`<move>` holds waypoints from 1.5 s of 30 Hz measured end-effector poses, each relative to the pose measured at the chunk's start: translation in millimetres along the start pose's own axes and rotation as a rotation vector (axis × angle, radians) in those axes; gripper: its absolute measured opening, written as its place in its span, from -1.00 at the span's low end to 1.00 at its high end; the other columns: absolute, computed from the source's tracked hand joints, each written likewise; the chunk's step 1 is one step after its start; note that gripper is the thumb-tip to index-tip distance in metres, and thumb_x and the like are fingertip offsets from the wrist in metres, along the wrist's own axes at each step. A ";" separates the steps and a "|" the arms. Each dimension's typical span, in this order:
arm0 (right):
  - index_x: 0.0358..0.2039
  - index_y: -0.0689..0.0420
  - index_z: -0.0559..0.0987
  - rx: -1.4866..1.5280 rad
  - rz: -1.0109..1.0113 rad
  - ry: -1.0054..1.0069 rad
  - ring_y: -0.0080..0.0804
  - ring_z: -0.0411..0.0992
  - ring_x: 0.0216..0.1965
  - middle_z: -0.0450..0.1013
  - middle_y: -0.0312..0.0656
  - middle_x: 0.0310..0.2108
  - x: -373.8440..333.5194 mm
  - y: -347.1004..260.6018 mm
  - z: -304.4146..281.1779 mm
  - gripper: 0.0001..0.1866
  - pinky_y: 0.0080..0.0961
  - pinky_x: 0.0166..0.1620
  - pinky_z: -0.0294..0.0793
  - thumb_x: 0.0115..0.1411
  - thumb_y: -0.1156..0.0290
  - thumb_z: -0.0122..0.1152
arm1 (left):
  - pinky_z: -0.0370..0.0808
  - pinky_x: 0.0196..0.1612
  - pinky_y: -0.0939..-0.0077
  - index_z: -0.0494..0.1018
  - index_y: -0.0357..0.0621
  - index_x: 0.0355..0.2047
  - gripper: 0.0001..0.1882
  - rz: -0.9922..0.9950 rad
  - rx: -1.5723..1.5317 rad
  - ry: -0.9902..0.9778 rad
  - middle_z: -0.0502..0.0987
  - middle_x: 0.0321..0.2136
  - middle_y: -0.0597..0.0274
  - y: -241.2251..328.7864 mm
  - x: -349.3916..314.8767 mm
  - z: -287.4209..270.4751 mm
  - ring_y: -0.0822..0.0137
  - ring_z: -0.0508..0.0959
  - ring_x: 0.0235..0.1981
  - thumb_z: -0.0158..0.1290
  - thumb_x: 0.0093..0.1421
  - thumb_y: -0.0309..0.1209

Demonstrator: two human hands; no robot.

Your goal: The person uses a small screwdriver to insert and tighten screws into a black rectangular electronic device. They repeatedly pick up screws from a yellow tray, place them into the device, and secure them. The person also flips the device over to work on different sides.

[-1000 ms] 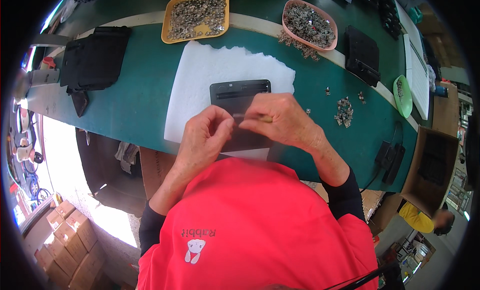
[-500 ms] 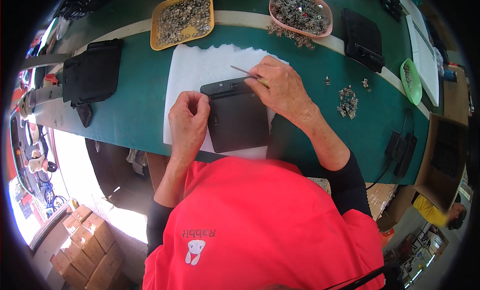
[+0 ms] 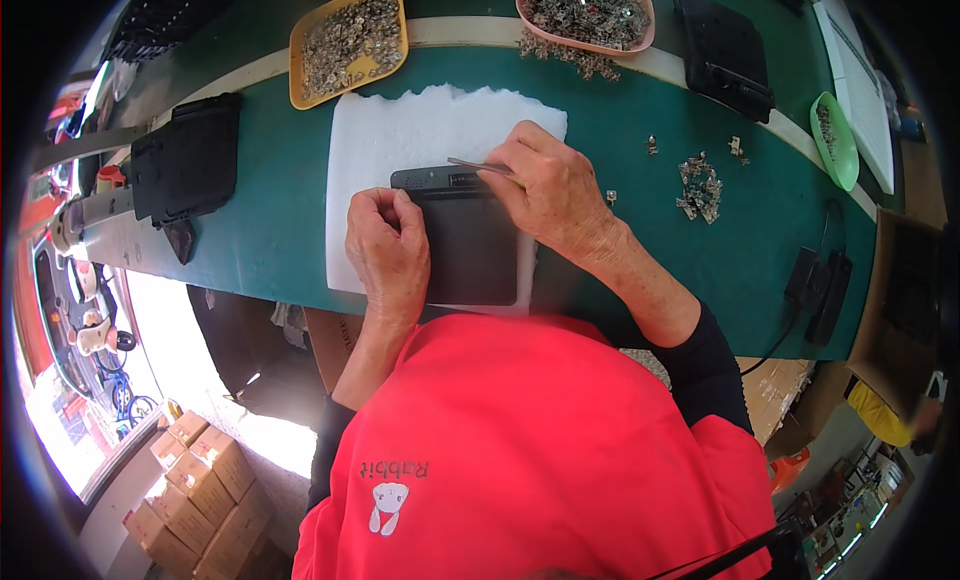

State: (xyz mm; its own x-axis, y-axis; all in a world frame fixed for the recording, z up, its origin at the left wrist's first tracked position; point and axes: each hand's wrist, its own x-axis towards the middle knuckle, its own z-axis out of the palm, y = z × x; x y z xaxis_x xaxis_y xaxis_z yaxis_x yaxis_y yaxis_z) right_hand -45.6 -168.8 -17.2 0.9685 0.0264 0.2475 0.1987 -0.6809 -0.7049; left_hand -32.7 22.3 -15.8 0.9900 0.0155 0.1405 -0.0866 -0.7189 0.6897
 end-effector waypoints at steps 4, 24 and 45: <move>-0.41 0.16 0.56 0.028 0.007 0.023 -0.20 0.47 -0.45 0.40 -0.19 -0.42 -1.7 -1.5 -0.9 -0.90 -0.37 -0.38 0.46 0.09 0.45 0.30 | 0.42 -0.35 0.20 0.37 -0.26 -0.40 -0.84 -0.007 0.091 0.028 0.46 -0.53 0.08 5.0 1.1 3.3 0.10 0.48 -0.51 0.09 0.18 -0.43; -0.44 0.16 0.55 0.024 -0.001 0.033 -0.22 0.46 -0.49 0.40 -0.20 -0.45 -1.2 3.5 -1.1 -0.89 -0.37 -0.41 0.45 0.10 0.43 0.30 | 0.35 -0.66 0.65 0.44 -0.33 -0.37 -0.82 -0.247 -0.208 -0.483 0.46 -0.57 0.30 5.2 46.0 -32.0 0.56 0.42 -0.65 0.15 0.18 -0.44; -0.12 0.06 0.59 -0.500 -0.115 -0.296 -0.31 0.49 -0.55 0.42 -0.23 -0.52 -8.9 -30.0 -28.3 -0.73 -0.44 -0.53 0.44 0.15 0.48 0.15 | 0.40 -0.69 0.58 0.40 -0.29 -0.45 -0.79 -0.257 -0.252 -0.807 0.47 -0.65 0.23 -7.4 82.0 -36.3 0.48 0.46 -0.70 0.17 0.12 -0.41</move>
State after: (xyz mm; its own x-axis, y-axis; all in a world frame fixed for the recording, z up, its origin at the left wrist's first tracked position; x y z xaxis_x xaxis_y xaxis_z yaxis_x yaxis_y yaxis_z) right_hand -64.4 -169.3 20.6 0.9600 0.2744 0.0567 0.2794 -0.9221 -0.2679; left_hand 45.1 54.1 16.3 0.7509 -0.4081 -0.5192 0.2220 -0.5844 0.7805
